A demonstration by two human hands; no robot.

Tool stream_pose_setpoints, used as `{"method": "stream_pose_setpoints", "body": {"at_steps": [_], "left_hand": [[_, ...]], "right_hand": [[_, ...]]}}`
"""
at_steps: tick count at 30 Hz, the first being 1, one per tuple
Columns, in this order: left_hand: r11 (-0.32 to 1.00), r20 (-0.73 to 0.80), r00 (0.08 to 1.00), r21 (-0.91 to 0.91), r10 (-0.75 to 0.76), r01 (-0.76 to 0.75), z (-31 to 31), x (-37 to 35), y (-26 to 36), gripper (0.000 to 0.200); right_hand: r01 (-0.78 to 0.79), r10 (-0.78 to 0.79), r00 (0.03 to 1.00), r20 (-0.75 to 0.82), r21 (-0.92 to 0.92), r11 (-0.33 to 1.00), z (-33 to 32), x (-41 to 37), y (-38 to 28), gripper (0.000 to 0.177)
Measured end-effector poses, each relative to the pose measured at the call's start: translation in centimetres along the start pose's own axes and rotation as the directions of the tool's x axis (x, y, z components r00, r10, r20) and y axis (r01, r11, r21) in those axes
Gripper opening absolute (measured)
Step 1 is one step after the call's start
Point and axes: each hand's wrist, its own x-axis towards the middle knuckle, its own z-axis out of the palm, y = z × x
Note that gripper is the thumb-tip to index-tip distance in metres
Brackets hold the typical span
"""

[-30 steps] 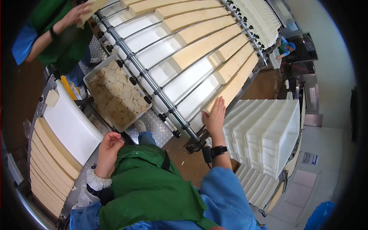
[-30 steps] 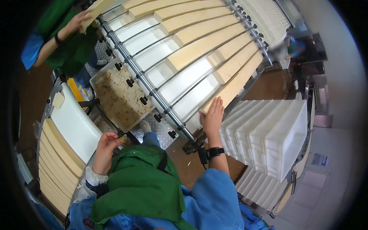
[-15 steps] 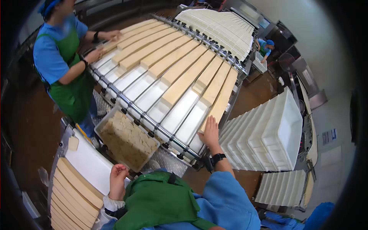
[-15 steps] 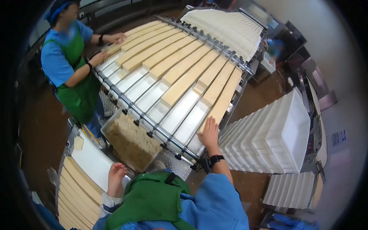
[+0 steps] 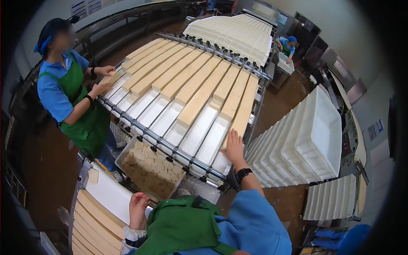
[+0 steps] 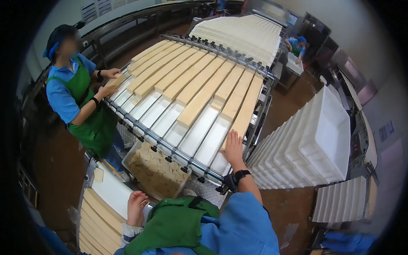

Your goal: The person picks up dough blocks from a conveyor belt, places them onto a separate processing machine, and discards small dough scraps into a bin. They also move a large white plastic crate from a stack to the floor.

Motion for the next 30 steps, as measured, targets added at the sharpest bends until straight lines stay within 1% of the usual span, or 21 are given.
{"method": "stream_pose_setpoints", "body": {"at_steps": [3, 5, 6, 7, 8, 9, 10, 11, 12, 13, 14, 17, 20, 21, 23, 24, 25, 26, 28, 29, 30], "left_hand": [[1.0, -0.007, 1.0, -0.004, -0.009, 0.009, 0.3, 0.1, 0.2, 0.019], [0.999, -0.028, 0.999, -0.028, -0.019, 0.018, 0.6, 0.0, 0.1, 0.021], [1.0, -0.003, 1.0, -0.012, -0.019, 0.019, 0.6, -0.1, -0.2, 0.021], [1.0, 0.005, 1.0, 0.003, -0.005, 0.005, 0.4, 0.0, -0.6, 0.022], [1.0, -0.009, 1.0, 0.011, 0.024, -0.024, 0.0, 0.2, -0.9, 0.022], [1.0, 0.013, 0.999, -0.006, 0.029, -0.029, -0.1, 0.2, -1.3, 0.023], [0.999, 0.025, 0.999, -0.022, 0.041, -0.04, -0.3, 0.3, -1.5, 0.024], [0.999, -0.009, 1.0, 0.037, 0.02, -0.02, -0.2, 0.4, -1.5, 0.025], [0.996, -0.036, 0.999, 0.09, -0.012, 0.015, 0.0, 0.5, -1.5, 0.025], [0.997, -0.029, 1.0, 0.079, 0.003, -0.001, 0.0, 1.0, -2.0, 0.026], [0.997, -0.006, 1.0, 0.072, 0.006, -0.006, 0.3, 1.3, -2.5, 0.026], [0.984, 0.015, 0.998, 0.172, -0.059, 0.056, 1.4, 1.5, -1.9, 0.027], [0.988, 0.051, 0.996, 0.143, -0.067, 0.059, 2.0, 1.8, -2.1, 0.027], [0.987, 0.026, 0.997, 0.145, -0.072, 0.067, 2.0, 1.5, -2.1, 0.025], [0.982, -0.002, 0.996, 0.164, -0.092, 0.091, 2.0, 1.0, -1.8, 0.022], [0.976, 0.024, 0.992, 0.185, -0.121, 0.114, 2.6, 1.2, -2.1, 0.021], [0.975, 0.055, 0.993, 0.202, -0.109, 0.096, 2.2, 1.5, -2.5, 0.02], [0.981, 0.034, 0.993, 0.167, -0.109, 0.102, 3.1, 0.8, -1.3, 0.019], [0.99, 0.101, 0.988, 0.084, -0.121, 0.112, 2.7, 1.1, -1.5, 0.018], [0.979, 0.084, 0.982, 0.129, -0.17, 0.158, 3.2, 1.1, -1.1, 0.018], [0.962, 0.058, 0.976, 0.191, -0.208, 0.193, 3.9, 1.4, -1.0, 0.017]], "right_hand": [[-0.007, 0.007, 0.999, 0.05, -0.011, 1.0, -1.0, 0.1, -0.3, 0.105], [-0.036, 0.036, 0.993, 0.113, -0.003, 0.999, -2.0, 0.5, -0.6, 0.099], [-0.038, 0.037, 0.989, 0.146, 0.005, 0.999, -2.8, 0.8, -0.9, 0.096], [-0.135, 0.093, 0.967, 0.237, 0.171, 0.976, -5.6, 2.1, -1.8, 0.088], [-0.102, 0.099, 0.995, 0.03, 0.131, 0.986, -2.3, 2.4, 0.0, 0.082], [-0.111, 0.116, 0.992, -0.054, 0.084, 0.99, -0.5, 3.2, 1.2, 0.079], [-0.194, 0.194, 0.981, 0.002, 0.091, 0.977, -1.8, 3.5, 0.4, 0.079], [-0.184, 0.187, 0.981, -0.057, 0.043, 0.982, -1.4, 3.8, 0.3, 0.08], [-0.229, 0.229, 0.973, 0.004, 0.037, 0.973, -3.4, 4.0, -1.1, 0.08], [-0.203, 0.203, 0.979, 0.018, -0.022, 0.979, -2.3, 4.0, -0.4, 0.08], [-0.258, 0.264, 0.955, 0.133, -0.057, 0.964, -1.8, 4.2, -0.5, 0.079], [-0.262, 0.267, 0.955, 0.13, -0.055, 0.964, -2.1, 4.2, -0.8, 0.078], [-0.248, 0.253, 0.961, 0.115, -0.055, 0.967, -1.5, 5.3, 0.2, 0.077], [-0.245, 0.25, 0.962, 0.108, -0.059, 0.968, -1.3, 5.7, 0.7, 0.077], [-0.266, 0.275, 0.944, 0.181, -0.075, 0.961, -2.6, 7.6, 0.5, 0.077], [-0.247, 0.26, 0.95, 0.174, -0.089, 0.965, -1.2, 9.4, 1.8, 0.08], [-0.202, 0.205, 0.975, 0.085, -0.042, 0.978, 1.1, 10.2, 4.0, 0.082], [-0.216, 0.214, 0.976, -0.031, -0.068, 0.974, 3.8, 11.2, 6.2, 0.084], [-0.319, 0.318, 0.945, 0.075, 0.003, 0.948, -0.5, 12.9, 5.0, 0.084], [-0.308, 0.309, 0.946, 0.096, -0.031, 0.951, -0.4, 13.6, 5.5, 0.081], [-0.272, 0.273, 0.962, 0.012, -0.058, 0.961, 1.6, 14.3, 7.1, 0.079]]}}
